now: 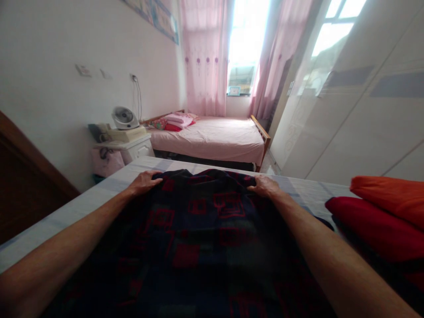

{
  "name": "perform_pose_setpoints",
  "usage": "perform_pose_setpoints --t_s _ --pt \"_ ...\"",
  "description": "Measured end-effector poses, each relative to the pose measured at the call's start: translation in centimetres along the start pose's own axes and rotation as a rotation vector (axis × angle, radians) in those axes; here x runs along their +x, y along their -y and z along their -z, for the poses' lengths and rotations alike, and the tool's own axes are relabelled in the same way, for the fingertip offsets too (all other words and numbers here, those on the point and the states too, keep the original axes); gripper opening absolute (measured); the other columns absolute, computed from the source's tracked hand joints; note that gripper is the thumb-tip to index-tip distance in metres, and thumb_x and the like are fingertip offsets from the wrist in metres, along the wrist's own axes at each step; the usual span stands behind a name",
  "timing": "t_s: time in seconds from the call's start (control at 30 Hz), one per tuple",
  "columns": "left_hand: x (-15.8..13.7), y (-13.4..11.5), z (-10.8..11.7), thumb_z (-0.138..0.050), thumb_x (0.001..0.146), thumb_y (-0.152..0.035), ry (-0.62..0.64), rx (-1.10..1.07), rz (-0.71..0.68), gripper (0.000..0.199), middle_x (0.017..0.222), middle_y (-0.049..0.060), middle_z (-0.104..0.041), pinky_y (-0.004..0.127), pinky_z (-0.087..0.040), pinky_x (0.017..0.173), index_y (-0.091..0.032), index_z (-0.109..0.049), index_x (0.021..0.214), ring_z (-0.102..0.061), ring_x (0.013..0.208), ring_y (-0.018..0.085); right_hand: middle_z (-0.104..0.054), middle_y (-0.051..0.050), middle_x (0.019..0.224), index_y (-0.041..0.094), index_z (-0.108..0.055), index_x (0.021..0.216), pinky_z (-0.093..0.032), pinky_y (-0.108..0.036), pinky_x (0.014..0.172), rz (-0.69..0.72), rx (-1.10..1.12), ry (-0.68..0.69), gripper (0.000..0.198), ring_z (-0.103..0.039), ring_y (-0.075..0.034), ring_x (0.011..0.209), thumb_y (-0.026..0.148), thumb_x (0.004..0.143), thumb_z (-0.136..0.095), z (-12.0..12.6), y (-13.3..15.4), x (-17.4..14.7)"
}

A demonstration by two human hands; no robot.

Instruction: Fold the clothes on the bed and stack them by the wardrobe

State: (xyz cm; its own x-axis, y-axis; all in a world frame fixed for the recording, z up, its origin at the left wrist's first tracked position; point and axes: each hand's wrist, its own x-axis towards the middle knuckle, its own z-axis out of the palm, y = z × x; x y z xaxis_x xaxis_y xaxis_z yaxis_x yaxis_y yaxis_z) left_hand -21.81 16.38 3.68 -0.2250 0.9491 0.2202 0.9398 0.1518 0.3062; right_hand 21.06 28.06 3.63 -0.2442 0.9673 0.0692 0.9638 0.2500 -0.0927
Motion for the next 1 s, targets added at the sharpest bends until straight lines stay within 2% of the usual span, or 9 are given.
perform_pose_setpoints --t_s 0.07,0.17,0.23,0.43,0.53,0.6,0.7,0.83,1.0 --pt "0.1 0.1 0.2 -0.046 0.077 -0.039 -0.037 -0.016 0.042 0.041 0.108 0.003 -0.068 0.024 -0.045 0.087 -0.021 -0.065 0.109 -0.061 0.103 0.020 -0.063 -0.009 0.105 0.020 -0.065 0.107 -0.044 -0.028 0.080 -0.054 -0.003 -0.012 0.038 -0.059 -0.021 0.095 0.042 0.079 -0.050 0.6 -0.2 0.6" --pt "0.1 0.7 0.4 -0.040 0.079 -0.036 -0.052 -0.022 0.121 0.043 0.105 0.008 -0.068 0.028 -0.046 0.085 -0.016 -0.065 0.108 -0.061 0.101 0.023 -0.059 -0.015 0.111 0.016 -0.059 0.118 -0.044 -0.034 0.080 -0.201 -0.009 -0.080 0.046 -0.057 -0.026 0.101 0.038 0.087 -0.032 1.3 -1.1 1.4" --pt "0.3 1.0 0.2 -0.043 0.076 -0.032 -0.016 -0.023 0.132 0.041 0.104 0.009 -0.068 0.029 -0.047 0.085 -0.016 -0.066 0.105 -0.062 0.100 0.024 -0.059 -0.016 0.111 0.014 -0.059 0.116 -0.045 -0.034 0.081 -0.225 0.006 -0.061 0.044 -0.057 -0.026 0.101 0.035 0.084 -0.037 1.2 -1.6 1.7" --pt "1.8 -0.6 -0.1 -0.047 0.075 -0.036 0.067 -0.047 -0.017 0.049 0.117 0.006 -0.063 0.025 -0.043 0.091 -0.017 -0.060 0.118 -0.059 0.106 0.020 -0.046 -0.004 0.133 0.026 -0.046 0.132 -0.040 -0.033 0.095 0.004 0.119 -0.029 0.057 -0.046 -0.022 0.119 0.030 0.076 -0.052 -0.5 0.4 2.1" --pt "2.3 -2.0 0.2 -0.057 0.068 -0.041 0.139 -0.063 -0.112 0.041 0.103 0.000 -0.069 0.021 -0.046 0.083 -0.024 -0.068 0.104 -0.062 0.097 0.019 -0.060 -0.002 0.116 0.026 -0.058 0.120 -0.042 -0.027 0.089 0.089 0.191 -0.003 0.049 -0.054 -0.020 0.107 0.032 0.072 -0.058 -0.3 2.2 2.6" --pt "2.3 -2.4 0.5 -0.054 0.071 -0.040 0.099 -0.059 -0.113 0.035 0.098 0.000 -0.070 0.023 -0.046 0.083 -0.024 -0.070 0.098 -0.062 0.094 0.019 -0.064 -0.003 0.105 0.021 -0.063 0.112 -0.043 -0.023 0.085 0.086 0.244 -0.040 0.039 -0.057 -0.017 0.098 0.033 0.077 -0.052 0.3 2.6 3.1" --pt "1.9 -2.3 0.5 -0.043 0.079 -0.037 -0.040 -0.051 -0.064 0.039 0.110 0.004 -0.066 0.028 -0.043 0.089 -0.021 -0.066 0.107 -0.059 0.103 0.021 -0.063 -0.007 0.106 0.014 -0.057 0.120 -0.044 -0.022 0.080 -0.001 0.321 -0.141 0.045 -0.058 -0.015 0.097 0.030 0.087 -0.030 1.3 1.9 4.0" --pt "1.0 -1.8 -0.8 -0.043 0.079 -0.035 -0.088 -0.045 -0.016 0.038 0.110 0.007 -0.065 0.032 -0.044 0.089 -0.020 -0.066 0.106 -0.059 0.102 0.024 -0.065 -0.007 0.099 0.012 -0.055 0.121 -0.046 -0.019 0.067 0.007 0.404 -0.038 0.044 -0.061 -0.012 0.080 0.029 0.085 -0.036 1.0 0.9 4.5" --pt "0.4 -1.6 -3.1 -0.041 0.081 -0.034 -0.140 -0.075 -0.016 0.040 0.114 0.008 -0.062 0.031 -0.041 0.094 -0.017 -0.064 0.109 -0.056 0.107 0.023 -0.056 -0.009 0.122 0.015 -0.047 0.131 -0.044 -0.023 0.086 0.106 0.384 0.006 0.058 -0.057 -0.015 0.102 0.044 0.082 -0.050 -0.9 3.5 4.6"
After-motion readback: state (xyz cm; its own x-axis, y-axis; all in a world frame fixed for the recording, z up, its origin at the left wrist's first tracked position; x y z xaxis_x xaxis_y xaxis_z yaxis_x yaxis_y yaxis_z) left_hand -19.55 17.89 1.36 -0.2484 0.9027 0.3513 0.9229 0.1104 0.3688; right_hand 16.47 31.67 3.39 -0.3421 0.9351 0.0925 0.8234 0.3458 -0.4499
